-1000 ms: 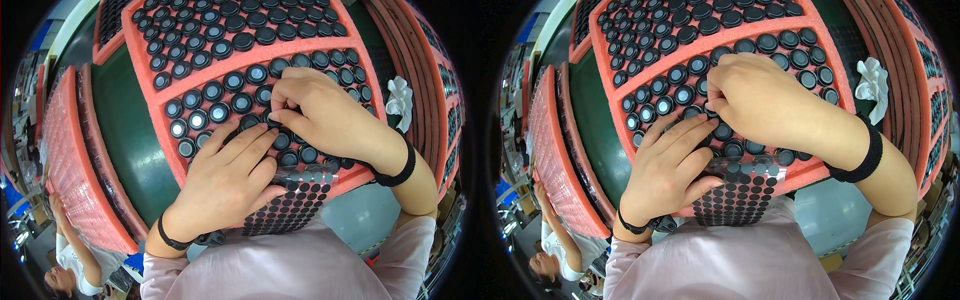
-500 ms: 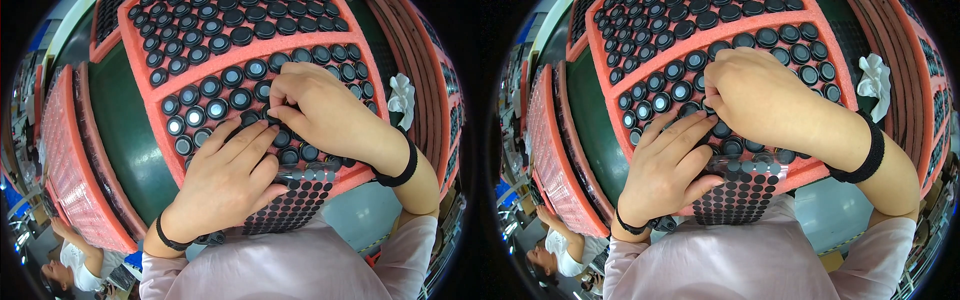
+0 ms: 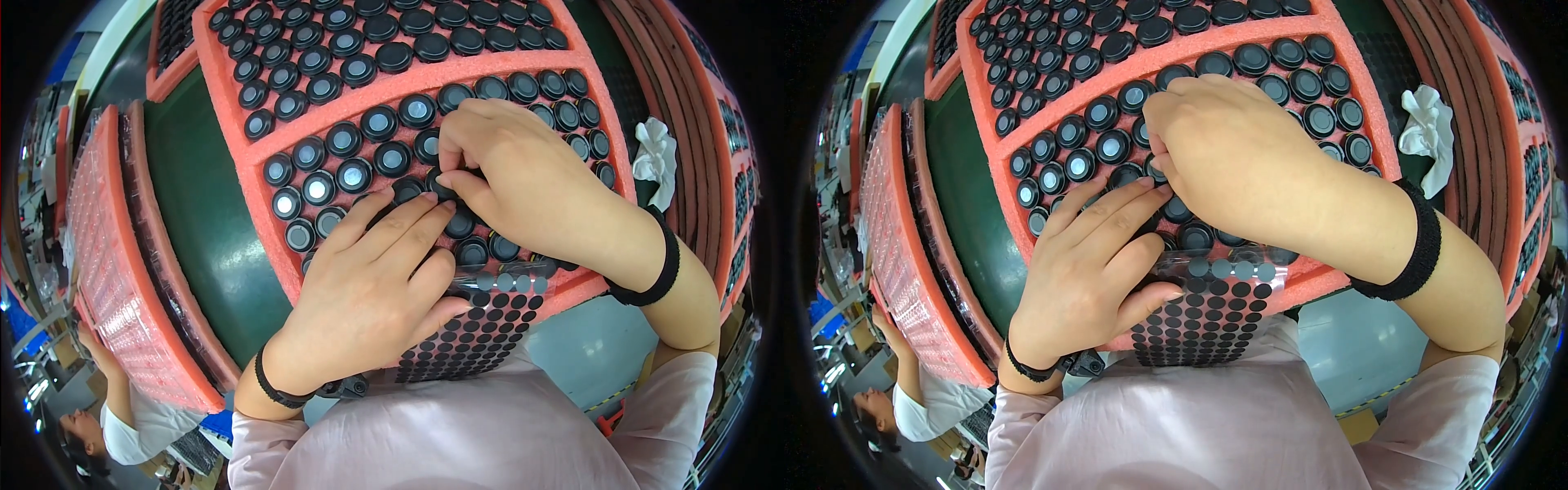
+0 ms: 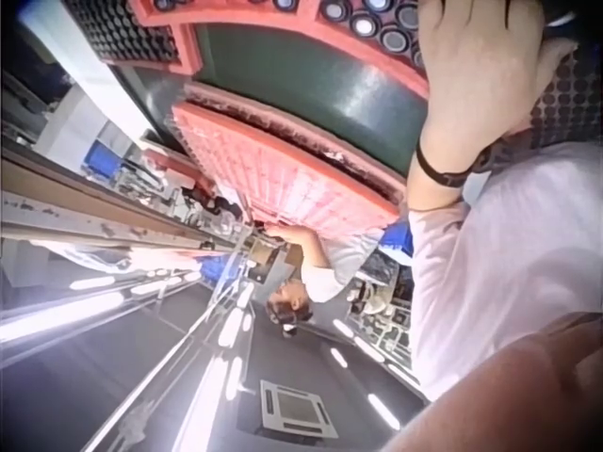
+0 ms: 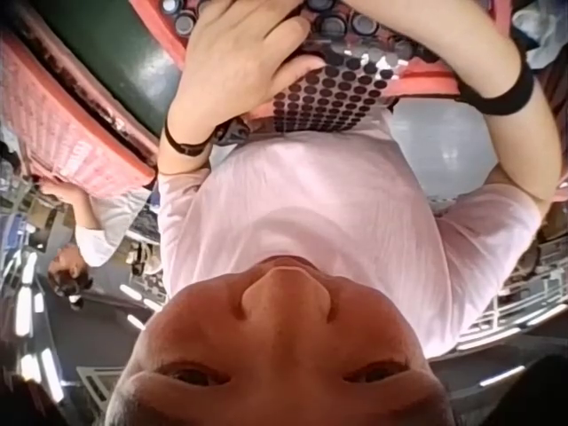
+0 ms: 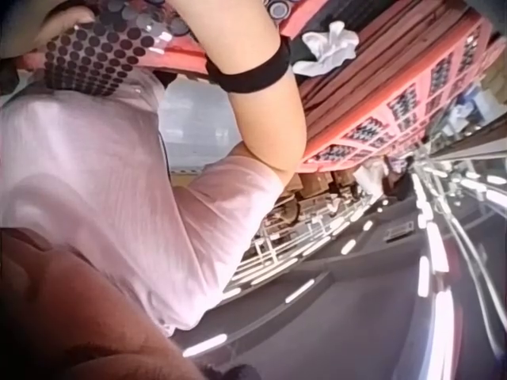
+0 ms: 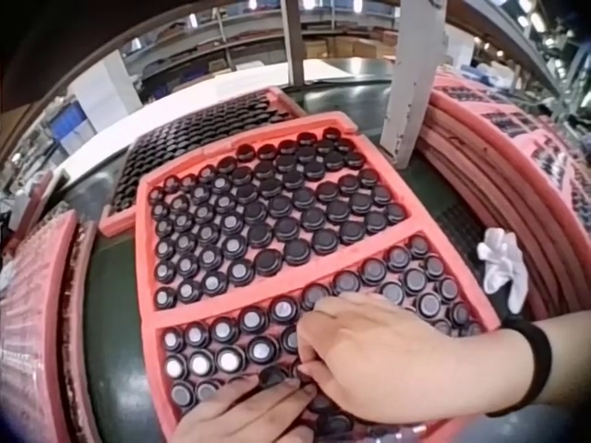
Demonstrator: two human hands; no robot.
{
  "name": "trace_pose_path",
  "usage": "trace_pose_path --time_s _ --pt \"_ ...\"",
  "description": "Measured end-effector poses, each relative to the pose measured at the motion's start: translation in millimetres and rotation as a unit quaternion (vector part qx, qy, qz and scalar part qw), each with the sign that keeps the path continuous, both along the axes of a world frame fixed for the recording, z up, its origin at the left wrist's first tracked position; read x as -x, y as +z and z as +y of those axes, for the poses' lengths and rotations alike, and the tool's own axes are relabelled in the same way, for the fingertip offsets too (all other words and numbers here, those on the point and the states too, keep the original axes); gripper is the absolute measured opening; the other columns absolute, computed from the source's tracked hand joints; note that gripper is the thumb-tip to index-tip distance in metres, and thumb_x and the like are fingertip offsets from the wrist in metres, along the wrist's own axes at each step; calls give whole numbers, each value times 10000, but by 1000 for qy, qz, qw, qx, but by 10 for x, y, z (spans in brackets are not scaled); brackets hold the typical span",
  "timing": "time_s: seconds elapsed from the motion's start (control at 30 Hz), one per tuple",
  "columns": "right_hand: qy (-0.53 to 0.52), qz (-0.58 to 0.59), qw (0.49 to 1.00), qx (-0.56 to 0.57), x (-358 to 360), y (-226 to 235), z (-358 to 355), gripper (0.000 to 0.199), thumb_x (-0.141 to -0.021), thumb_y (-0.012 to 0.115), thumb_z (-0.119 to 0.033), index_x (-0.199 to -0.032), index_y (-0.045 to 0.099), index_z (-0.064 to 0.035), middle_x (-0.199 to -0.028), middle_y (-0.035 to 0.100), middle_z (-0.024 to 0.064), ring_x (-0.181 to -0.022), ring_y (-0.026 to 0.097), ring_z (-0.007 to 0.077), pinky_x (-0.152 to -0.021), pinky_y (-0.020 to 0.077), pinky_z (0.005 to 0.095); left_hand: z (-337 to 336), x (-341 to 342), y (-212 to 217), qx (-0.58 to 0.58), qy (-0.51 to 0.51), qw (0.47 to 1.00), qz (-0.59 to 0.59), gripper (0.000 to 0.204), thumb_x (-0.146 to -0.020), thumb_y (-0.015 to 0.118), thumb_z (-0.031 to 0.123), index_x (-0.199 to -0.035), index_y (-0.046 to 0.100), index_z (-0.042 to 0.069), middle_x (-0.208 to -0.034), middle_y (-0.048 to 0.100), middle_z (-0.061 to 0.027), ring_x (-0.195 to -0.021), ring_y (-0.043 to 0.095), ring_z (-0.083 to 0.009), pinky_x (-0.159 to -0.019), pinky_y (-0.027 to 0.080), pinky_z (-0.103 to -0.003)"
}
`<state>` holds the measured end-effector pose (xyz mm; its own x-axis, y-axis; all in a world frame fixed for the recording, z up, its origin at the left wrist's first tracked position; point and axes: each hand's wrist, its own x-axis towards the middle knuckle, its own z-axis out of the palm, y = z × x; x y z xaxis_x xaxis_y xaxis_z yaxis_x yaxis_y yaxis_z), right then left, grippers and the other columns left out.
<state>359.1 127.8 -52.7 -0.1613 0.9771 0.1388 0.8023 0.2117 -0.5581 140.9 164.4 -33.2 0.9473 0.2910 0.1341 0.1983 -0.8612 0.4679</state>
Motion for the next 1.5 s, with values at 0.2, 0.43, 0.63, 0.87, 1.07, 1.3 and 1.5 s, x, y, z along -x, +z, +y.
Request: trace_pose_path --time_s 0.2,0.43,0.63,0.87,1.07,1.3,1.5 --pt "10 -60 997 -52 -14 111 -63 142 -792 709 -40 -914 636 -30 -909 600 108 -901 604 326 -801 481 428 -22 -10 19 -4 10 1000 9 376 -777 795 380 -934 668 62 -1276 674 -132 -1248 624 -326 -1079 447 -526" --pt "90 -161 976 -116 26 189 -228 264 -760 701 -40 -1019 750 -36 -952 606 91 -913 604 293 -809 482 406 -37 31 43 -3 14 1000 7 374 -767 799 365 -944 668 63 -1270 671 -136 -1250 620 -330 -1084 443 -526" --pt "124 -107 986 -36 -50 336 -154 246 -785 718 -25 -1029 746 -20 -1009 627 98 -929 614 280 -815 497 395 -36 79 146 27 24 999 -39 381 -751 833 321 -955 664 47 -1223 675 -152 -1166 644 -343 -998 492 -502" --pt "128 157 968 151 107 812 -228 175 -795 773 -23 -940 674 -24 -974 642 102 -916 643 293 -783 523 397 -62 373 264 91 87 990 -58 353 -746 864 236 -962 666 41 -904 677 -105 -795 673 -294 -662 534 -396" --pt "142 152 966 153 434 868 -176 209 -771 790 -25 -927 651 -32 -925 646 99 -859 650 301 -762 529 402 -59 650 342 65 114 986 -98 346 -761 863 208 -1010 693 38 -728 620 -53 -586 612 -237 -505 470 -359" --pt "169 118 964 166 903 926 46 188 -782 759 -29 -919 630 -41 -885 655 98 -830 661 315 -738 527 411 10 1071 486 44 133 988 -70 336 -756 856 186 -1027 722 39 -687 579 -48 -559 599 -231 -497 465 -369" --pt "188 100 961 177 1266 846 287 165 -796 740 -26 -905 617 -42 -874 651 90 -825 662 307 -724 521 412 118 1415 439 30 154 985 -71 301 -763 846 181 -1006 727 50 -667 567 -46 -554 598 -239 -500 470 -374"
